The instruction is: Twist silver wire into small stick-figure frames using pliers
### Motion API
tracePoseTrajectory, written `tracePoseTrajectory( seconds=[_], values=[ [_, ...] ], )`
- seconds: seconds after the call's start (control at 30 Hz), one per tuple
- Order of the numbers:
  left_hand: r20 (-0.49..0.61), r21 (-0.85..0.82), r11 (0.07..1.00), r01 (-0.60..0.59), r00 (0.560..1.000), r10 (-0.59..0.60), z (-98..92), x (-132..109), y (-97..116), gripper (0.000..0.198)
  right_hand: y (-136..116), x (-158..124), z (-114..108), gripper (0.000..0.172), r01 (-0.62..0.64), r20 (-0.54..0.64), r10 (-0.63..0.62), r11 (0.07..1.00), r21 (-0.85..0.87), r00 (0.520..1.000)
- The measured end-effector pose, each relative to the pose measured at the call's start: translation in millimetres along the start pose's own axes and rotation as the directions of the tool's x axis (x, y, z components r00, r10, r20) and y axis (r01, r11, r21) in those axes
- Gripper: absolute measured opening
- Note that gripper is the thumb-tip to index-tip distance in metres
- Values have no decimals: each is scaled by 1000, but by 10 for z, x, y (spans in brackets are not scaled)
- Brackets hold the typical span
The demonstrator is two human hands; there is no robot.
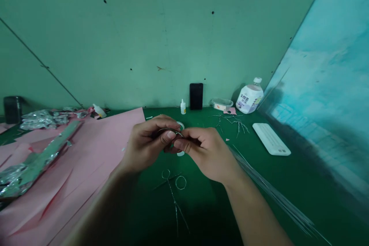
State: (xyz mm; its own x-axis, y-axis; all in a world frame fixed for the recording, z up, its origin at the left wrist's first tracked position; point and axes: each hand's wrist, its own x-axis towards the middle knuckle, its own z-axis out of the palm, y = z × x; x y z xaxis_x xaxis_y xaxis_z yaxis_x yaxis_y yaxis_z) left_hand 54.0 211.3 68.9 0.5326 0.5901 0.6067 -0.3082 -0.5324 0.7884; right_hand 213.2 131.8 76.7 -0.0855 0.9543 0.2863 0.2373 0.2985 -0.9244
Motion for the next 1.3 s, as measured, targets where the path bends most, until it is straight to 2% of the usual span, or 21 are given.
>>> tracePoseTrajectory(
  seconds=[0.07,0.23,0.33,0.43,0.53,0.6,0.7,0.83,0.93,1.0,1.07,1.1,1.2,1.3],
  values=[
    [8,-60,998,22,1000,-21,15,-9,-4,13,1,-2,-14,15,3,33,-4,1000,11,999],
    [63,-40,997,-71,995,73,24,-7,-5,18,-29,-19,-61,13,-30,68,29,1000,4,997],
    [24,-19,994,-107,994,107,32,-13,-6,11,-12,-21,-41,12,-38,64,37,999,12,997],
    [-39,35,992,-125,991,127,30,-23,-5,8,19,-18,18,13,-17,-6,17,1000,-18,1000],
    [-47,69,990,-125,991,128,15,-30,-2,14,7,-20,61,10,-5,-106,-11,990,-143,994],
    [-48,86,988,-125,990,130,7,-35,2,16,-27,-24,64,9,33,-154,-73,969,-244,985],
    [-40,106,989,-106,993,111,8,-46,9,16,-69,-28,50,11,134,-170,-225,895,-426,959],
    [-47,145,987,-73,996,80,43,-53,4,16,-8,-16,67,15,236,-154,-439,709,-664,885],
    [-76,160,985,-64,994,77,93,-47,-13,16,91,-4,119,23,237,-142,-566,542,-806,812],
    [-99,171,981,-90,989,108,133,-43,-25,15,134,0,157,26,208,-161,-613,486,-849,774],
    [-122,208,966,-153,976,180,166,-42,-28,14,136,-4,180,25,164,-223,-605,517,-840,764],
    [-126,232,954,-192,966,225,177,-42,-21,15,119,-8,183,22,147,-257,-574,563,-813,777],
    [-100,302,908,-291,937,334,182,-53,49,17,27,-27,157,14,169,-276,-418,762,-625,866],
    [-69,350,875,-336,922,382,158,-109,194,18,-57,-44,126,17,143,-162,-197,945,-292,967]
  ],
)
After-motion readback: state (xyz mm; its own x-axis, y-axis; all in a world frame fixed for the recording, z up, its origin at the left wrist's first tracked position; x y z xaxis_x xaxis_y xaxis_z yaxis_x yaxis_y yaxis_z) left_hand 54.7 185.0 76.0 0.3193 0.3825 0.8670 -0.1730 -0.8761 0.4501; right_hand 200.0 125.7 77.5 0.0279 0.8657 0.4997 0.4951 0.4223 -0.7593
